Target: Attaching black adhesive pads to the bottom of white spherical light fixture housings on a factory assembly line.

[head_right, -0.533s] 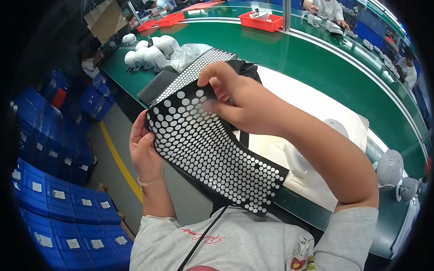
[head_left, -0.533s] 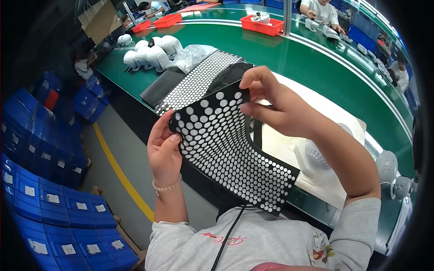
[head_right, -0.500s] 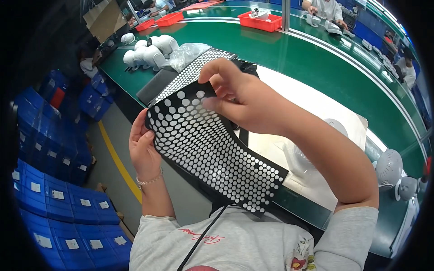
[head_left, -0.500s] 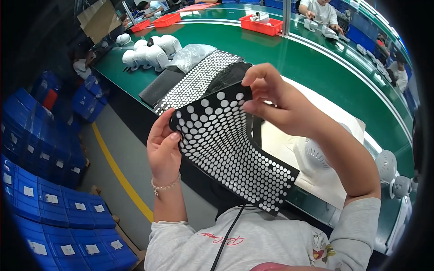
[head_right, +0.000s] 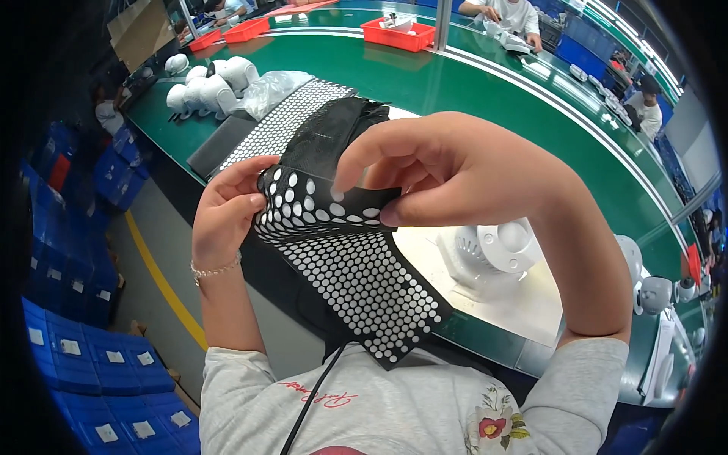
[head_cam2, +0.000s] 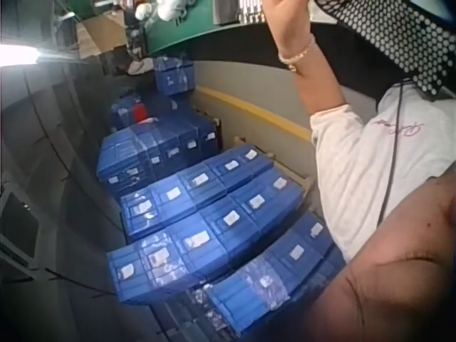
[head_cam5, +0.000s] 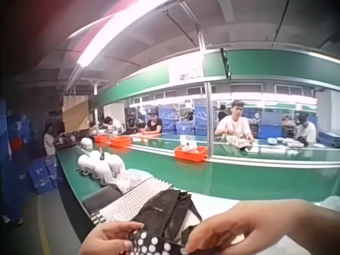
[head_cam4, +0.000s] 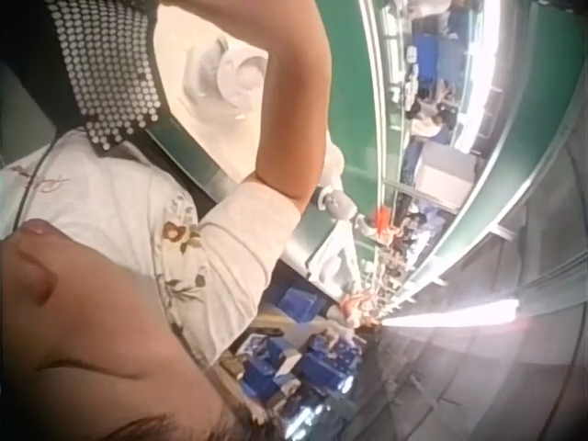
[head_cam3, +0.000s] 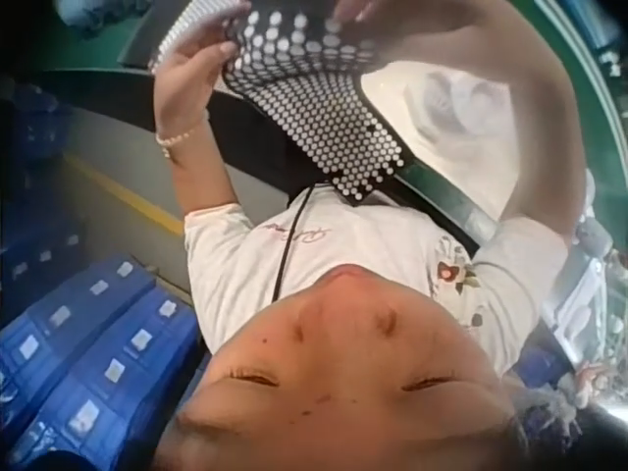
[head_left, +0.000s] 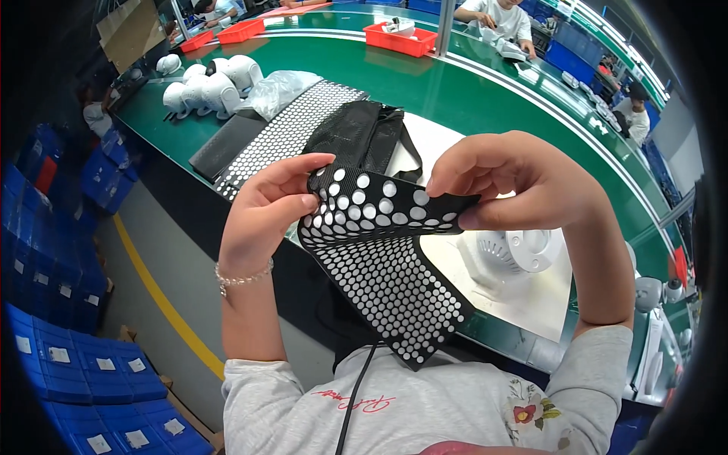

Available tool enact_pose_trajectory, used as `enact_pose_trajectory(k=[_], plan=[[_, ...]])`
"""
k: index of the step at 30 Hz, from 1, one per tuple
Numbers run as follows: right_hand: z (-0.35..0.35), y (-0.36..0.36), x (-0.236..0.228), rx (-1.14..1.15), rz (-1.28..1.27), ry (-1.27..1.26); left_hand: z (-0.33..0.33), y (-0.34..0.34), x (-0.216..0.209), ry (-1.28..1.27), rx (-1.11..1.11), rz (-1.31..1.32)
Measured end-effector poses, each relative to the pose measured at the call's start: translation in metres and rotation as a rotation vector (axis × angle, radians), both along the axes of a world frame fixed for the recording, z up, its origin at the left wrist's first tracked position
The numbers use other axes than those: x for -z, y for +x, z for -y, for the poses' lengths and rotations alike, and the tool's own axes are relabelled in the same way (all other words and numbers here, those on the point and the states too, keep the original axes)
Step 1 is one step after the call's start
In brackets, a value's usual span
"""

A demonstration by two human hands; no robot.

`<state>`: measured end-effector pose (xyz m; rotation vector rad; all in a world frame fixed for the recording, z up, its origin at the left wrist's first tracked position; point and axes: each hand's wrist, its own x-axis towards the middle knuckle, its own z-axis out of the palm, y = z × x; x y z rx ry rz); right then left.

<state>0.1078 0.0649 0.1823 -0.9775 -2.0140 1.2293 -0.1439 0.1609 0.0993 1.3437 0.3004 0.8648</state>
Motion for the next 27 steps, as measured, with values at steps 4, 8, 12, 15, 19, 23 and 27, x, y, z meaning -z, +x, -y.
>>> enact_pose_trajectory(k=[4, 8, 12, 15, 19, 23, 27], plan=[[0.006, 0.002, -0.009, -0.005, 0.129, 0.073, -0.004, 0.011, -0.005, -0.018, 0.063, -0.029], [0.012, 0.000, -0.009, -0.001, 0.223, 0.172, -0.007, 0.019, -0.010, -0.017, 0.101, -0.066], [0.015, 0.003, -0.001, 0.012, 0.226, 0.236, -0.008, 0.026, -0.006, -0.061, 0.133, -0.079], [0.019, 0.004, 0.001, -0.008, 0.264, 0.332, -0.010, 0.027, -0.003, -0.063, 0.183, -0.056], [0.022, 0.010, 0.009, 0.085, 0.050, 0.288, -0.009, 0.027, 0.000, -0.067, 0.145, -0.059], [0.025, 0.020, 0.014, 0.187, 0.149, 0.403, -0.008, 0.029, 0.002, -0.074, 0.121, -0.039], [0.024, 0.031, 0.030, 0.243, 0.101, 0.437, 0.001, 0.025, -0.003, 0.002, 0.085, -0.048]])
